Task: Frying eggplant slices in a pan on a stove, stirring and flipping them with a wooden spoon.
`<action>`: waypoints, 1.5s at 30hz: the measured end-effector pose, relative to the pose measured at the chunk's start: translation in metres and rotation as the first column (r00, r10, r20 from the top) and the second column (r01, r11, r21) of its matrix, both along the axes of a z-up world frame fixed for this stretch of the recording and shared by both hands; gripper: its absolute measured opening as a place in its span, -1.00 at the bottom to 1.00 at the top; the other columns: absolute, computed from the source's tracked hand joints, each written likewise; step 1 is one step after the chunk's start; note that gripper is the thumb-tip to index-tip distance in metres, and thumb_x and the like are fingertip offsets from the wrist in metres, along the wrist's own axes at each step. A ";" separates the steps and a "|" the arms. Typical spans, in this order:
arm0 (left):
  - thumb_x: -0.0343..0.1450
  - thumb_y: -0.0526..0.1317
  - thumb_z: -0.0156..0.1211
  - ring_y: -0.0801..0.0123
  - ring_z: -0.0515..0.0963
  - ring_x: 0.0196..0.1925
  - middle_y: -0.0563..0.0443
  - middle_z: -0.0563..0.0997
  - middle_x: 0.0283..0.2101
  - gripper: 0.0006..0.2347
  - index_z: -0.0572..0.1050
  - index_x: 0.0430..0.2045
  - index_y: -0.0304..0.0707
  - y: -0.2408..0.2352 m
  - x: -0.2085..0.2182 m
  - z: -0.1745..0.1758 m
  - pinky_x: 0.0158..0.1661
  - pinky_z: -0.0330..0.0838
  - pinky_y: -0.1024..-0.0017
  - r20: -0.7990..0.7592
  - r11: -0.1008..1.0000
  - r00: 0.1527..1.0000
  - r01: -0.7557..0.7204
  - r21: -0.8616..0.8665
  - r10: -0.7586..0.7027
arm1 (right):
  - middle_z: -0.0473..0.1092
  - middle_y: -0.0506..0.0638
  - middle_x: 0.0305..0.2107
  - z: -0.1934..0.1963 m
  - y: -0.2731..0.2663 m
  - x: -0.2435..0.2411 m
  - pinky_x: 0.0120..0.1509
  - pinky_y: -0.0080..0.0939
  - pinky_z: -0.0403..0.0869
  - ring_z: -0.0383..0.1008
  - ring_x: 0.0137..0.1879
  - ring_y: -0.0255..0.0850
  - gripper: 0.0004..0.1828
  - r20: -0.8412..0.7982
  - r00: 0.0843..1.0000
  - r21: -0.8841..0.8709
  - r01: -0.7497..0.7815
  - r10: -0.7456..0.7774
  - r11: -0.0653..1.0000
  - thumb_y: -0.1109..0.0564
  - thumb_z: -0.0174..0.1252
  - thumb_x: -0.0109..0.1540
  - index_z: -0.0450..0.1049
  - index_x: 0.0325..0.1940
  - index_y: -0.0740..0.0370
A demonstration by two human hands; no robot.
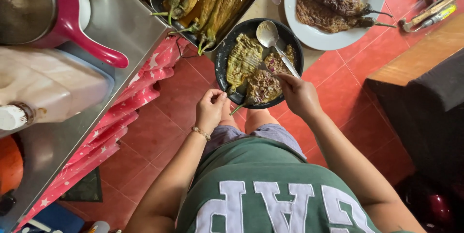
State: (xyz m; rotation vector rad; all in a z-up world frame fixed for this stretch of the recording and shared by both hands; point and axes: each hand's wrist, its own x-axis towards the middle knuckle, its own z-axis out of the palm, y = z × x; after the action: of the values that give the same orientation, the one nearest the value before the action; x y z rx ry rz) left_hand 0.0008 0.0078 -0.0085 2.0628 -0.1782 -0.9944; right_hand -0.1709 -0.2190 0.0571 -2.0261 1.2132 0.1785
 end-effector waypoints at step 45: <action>0.52 -0.30 0.03 0.30 0.63 -0.30 -0.18 0.67 -0.25 -0.86 0.48 -0.12 -0.37 -0.351 -0.214 0.150 -0.21 0.58 0.41 -0.119 0.727 0.964 0.096 -0.680 -0.238 | 0.60 -0.08 -0.08 -0.016 -0.169 -0.360 0.18 -0.20 0.49 0.62 0.06 -0.26 -0.60 0.090 0.828 0.020 0.554 -0.553 0.832 -0.16 0.19 0.23 0.49 0.07 0.04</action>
State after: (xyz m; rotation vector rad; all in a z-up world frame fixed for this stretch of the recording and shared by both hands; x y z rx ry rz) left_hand -0.2135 -0.3430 0.1415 1.2851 -0.5467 -1.0434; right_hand -0.5307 -0.3883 0.0415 -1.5806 1.6843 -0.2037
